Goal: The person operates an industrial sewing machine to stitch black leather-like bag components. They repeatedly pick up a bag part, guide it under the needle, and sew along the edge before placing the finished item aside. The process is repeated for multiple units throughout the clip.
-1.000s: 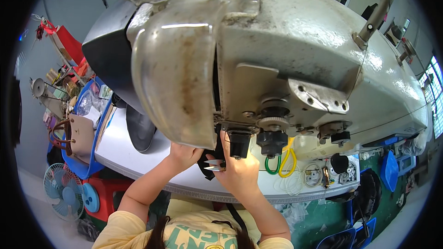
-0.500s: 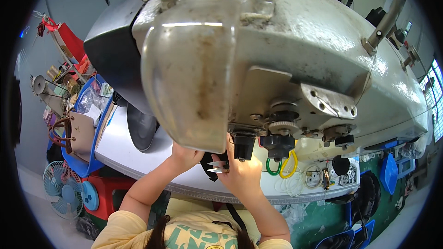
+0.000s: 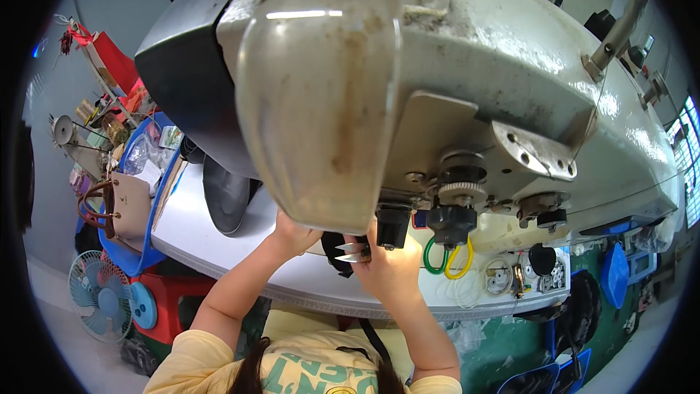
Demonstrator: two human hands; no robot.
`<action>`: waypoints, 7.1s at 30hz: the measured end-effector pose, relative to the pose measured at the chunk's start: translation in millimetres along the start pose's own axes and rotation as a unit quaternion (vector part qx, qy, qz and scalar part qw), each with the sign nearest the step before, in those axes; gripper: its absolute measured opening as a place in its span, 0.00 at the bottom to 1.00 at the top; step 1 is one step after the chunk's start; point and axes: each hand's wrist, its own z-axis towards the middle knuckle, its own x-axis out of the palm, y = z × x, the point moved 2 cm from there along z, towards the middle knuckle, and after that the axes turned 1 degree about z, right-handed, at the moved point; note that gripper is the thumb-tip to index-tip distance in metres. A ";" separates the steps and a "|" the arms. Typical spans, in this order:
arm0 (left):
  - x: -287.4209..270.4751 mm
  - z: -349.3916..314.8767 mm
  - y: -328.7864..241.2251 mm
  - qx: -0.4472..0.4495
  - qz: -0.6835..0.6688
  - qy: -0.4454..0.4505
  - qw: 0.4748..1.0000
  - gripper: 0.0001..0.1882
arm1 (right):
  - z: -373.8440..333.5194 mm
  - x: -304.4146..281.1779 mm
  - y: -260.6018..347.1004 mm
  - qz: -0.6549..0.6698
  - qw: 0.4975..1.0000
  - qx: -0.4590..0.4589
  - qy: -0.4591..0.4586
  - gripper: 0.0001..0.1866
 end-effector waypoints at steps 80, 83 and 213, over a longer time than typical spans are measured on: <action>-17.9 -82.6 -2.7 -0.553 -0.542 -0.083 0.627 0.22 | -21.7 5.8 -22.6 0.128 0.991 0.009 -0.045 0.17; -18.2 -81.1 -3.2 -0.545 -0.562 -0.086 0.616 0.22 | -22.8 7.8 -20.3 0.113 0.991 -0.017 -0.071 0.17; -91.9 -147.7 4.3 -0.593 -0.313 -0.131 0.730 0.13 | 3.9 151.6 44.6 0.349 0.921 0.172 0.006 0.10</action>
